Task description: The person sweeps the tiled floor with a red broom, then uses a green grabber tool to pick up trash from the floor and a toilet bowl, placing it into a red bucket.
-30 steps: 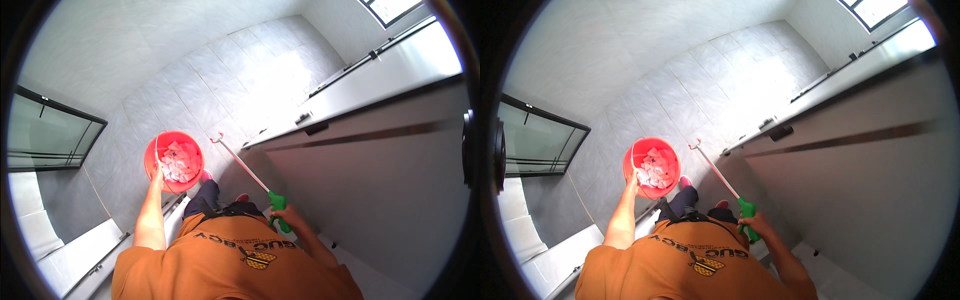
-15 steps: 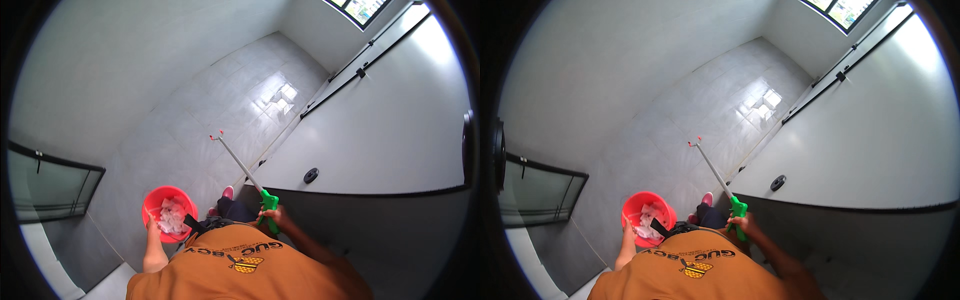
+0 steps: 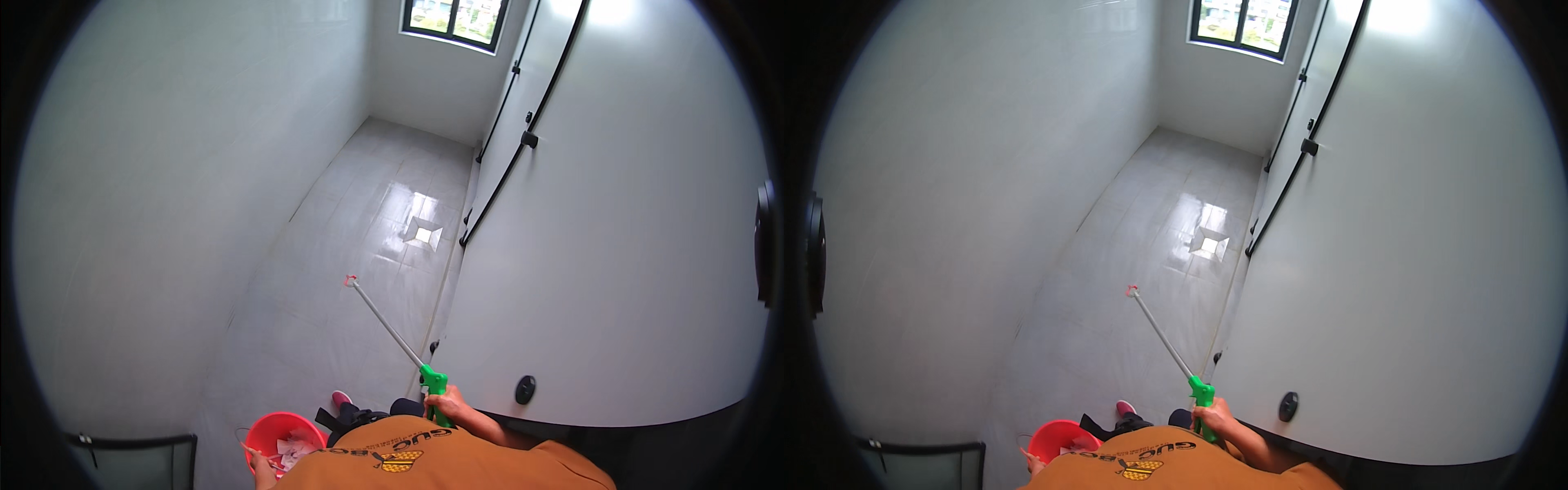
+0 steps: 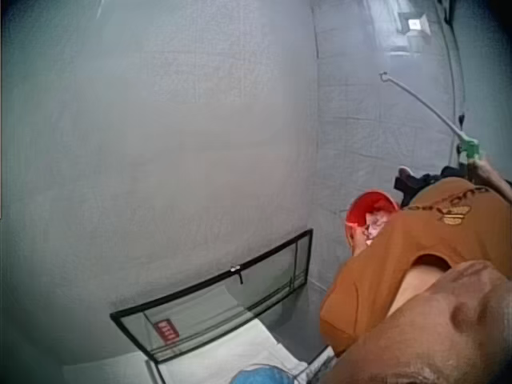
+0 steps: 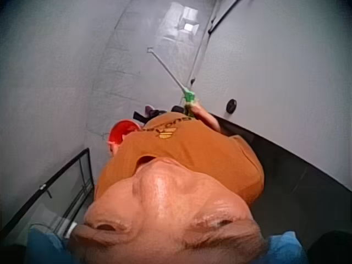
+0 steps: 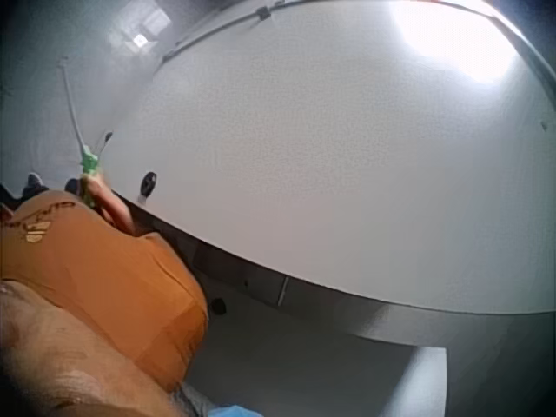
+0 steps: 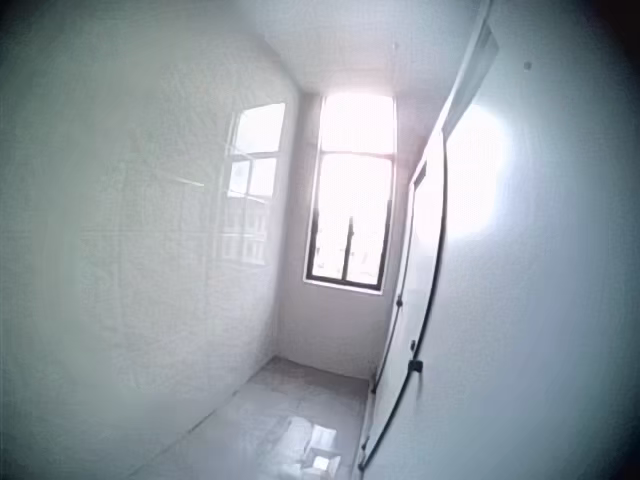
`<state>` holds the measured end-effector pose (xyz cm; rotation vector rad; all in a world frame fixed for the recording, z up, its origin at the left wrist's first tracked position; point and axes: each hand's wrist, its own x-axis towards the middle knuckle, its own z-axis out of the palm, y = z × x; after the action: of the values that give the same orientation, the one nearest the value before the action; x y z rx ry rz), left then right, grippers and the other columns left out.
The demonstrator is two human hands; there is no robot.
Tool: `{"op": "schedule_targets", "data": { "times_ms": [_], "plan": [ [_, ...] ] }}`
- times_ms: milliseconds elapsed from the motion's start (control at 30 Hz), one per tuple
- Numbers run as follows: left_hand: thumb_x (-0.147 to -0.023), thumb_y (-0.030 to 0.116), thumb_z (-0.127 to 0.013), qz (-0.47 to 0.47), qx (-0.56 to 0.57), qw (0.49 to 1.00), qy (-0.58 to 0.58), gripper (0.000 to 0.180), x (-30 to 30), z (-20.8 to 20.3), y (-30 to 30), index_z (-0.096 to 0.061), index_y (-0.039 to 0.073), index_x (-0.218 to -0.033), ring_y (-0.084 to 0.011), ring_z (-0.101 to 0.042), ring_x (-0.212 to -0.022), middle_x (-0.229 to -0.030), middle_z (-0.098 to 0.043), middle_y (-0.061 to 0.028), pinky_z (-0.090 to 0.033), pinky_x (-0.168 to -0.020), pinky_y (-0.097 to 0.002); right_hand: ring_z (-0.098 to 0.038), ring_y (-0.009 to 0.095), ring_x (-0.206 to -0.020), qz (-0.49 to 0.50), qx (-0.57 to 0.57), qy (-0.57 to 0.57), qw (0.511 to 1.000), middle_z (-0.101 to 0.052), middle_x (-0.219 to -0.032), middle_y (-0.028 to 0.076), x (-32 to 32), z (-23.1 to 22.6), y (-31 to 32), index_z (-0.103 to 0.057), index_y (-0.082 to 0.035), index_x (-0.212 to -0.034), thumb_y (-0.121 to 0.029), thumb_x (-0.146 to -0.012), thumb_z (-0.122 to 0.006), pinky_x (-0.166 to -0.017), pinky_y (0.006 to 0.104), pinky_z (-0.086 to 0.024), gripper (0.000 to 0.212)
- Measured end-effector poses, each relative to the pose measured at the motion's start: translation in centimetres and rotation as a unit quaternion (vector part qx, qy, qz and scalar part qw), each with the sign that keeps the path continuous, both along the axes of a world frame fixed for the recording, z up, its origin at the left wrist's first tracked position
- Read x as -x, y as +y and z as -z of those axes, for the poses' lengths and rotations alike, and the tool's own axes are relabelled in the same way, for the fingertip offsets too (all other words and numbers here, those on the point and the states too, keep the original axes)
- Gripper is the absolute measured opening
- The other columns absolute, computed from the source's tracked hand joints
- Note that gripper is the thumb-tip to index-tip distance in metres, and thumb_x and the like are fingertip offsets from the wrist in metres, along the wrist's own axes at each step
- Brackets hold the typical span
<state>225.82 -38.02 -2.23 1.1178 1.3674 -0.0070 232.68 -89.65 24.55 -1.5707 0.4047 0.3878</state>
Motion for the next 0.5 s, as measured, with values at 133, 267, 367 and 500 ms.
{"op": "schedule_targets", "data": {
  "times_ms": [133, 267, 367, 500],
  "plan": [
    [-0.075, 0.07, -0.051, 0.069, -0.022, 0.997, -0.004, 0.063, -12.9, 0.5, -1.5, -0.06, 0.01, -0.093, -0.0103, -0.034, -0.036, -0.048, -0.034, 0.003, -0.029, -0.034, -0.0252, -0.061, 0.023, -0.054, 0.088, -0.088, -0.041, 0.991, -0.057, -0.063, 0.011, -9.1, 3.5, -3.3, -0.055, 0.002, -0.071, -0.002, -0.071, -0.057, -0.05, 0.035, -0.051, 0.005],
    [-0.075, 0.07, -0.05, 0.14, -0.046, 0.989, -0.025, 0.063, -25.7, 0.7, -3.2, -0.06, 0.01, -0.091, -0.0101, -0.035, -0.036, -0.048, -0.035, 0.0031, -0.029, -0.034, -0.0252, -0.06, 0.023, -0.055, 0.172, -0.088, -0.068, 0.979, -0.055, -0.062, 0.011, -17.8, 5.9, -4.5, -0.054, 0.002, -0.07, -0.001, -0.072, -0.058, -0.05, 0.0351, -0.051, 0.005],
    [-0.075, 0.071, -0.05, 0.19, -0.085, 0.978, -0.021, 0.063, -33.3, -0.3, -4.2, -0.06, 0.01, -0.09, -0.01, -0.035, -0.036, -0.048, -0.035, 0.0032, -0.029, -0.034, -0.0251, -0.058, 0.024, -0.047, 0.225, -0.06, -0.068, 0.97, -0.056, -0.059, 0.012, -22.2, 6.0, -6.2, -0.055, 0.004, -0.066, 0.001, -0.07, -0.059, -0.045, 0.0364, -0.052, 0.007],
    [-0.076, 0.071, -0.048, 0.226, -0.112, 0.964, -0.083, 0.063, -43.9, -2.1, -4.8, -0.06, 0.01, -0.085, -0.01, -0.036, -0.036, -0.048, -0.037, 0.0025, -0.028, -0.034, -0.0253, -0.06, 0.025, -0.049, 0.214, -0.001, -0.043, 0.976, -0.056, -0.059, 0.013, -28.0, 3.9, -10.8, -0.055, 0.004, -0.065, 0.0, -0.069, -0.058, -0.045, 0.0382, -0.052, 0.006]
  ]
}}
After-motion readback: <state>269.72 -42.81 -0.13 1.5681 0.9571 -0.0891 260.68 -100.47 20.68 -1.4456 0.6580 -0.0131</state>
